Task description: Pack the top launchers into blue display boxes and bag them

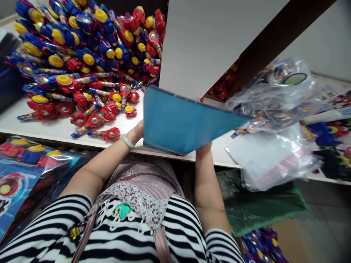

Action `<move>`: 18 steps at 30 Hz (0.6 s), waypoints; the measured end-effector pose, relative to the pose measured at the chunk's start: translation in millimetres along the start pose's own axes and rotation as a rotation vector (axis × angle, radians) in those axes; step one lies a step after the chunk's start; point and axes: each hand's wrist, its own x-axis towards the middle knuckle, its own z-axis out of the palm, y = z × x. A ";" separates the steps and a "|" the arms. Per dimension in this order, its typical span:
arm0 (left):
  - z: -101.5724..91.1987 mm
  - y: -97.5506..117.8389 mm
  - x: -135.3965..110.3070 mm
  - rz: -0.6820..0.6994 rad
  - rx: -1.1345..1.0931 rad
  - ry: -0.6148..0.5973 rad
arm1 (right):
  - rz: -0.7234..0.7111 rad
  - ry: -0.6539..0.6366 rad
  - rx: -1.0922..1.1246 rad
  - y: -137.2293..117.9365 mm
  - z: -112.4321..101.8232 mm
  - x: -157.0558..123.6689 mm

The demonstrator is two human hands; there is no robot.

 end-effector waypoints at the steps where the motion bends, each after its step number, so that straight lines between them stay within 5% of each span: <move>1: 5.7 2.0 1.2 -0.007 -0.023 0.004 | 0.014 0.010 0.017 -2.0 3.3 3.0; 5: 16.7 10.7 -1.3 0.108 0.026 0.178 | -0.024 0.238 0.072 -7.3 13.2 9.1; 8: 14.8 14.0 -4.0 0.268 0.231 0.246 | -0.078 0.377 -0.128 -7.3 7.8 18.1; 13: 12.2 15.4 -0.2 0.361 0.569 0.164 | -0.011 0.074 -0.393 -17.5 -24.2 56.7; 18: 12.5 14.0 1.9 0.390 0.657 0.129 | -0.048 -0.160 -0.503 -45.7 -48.7 102.2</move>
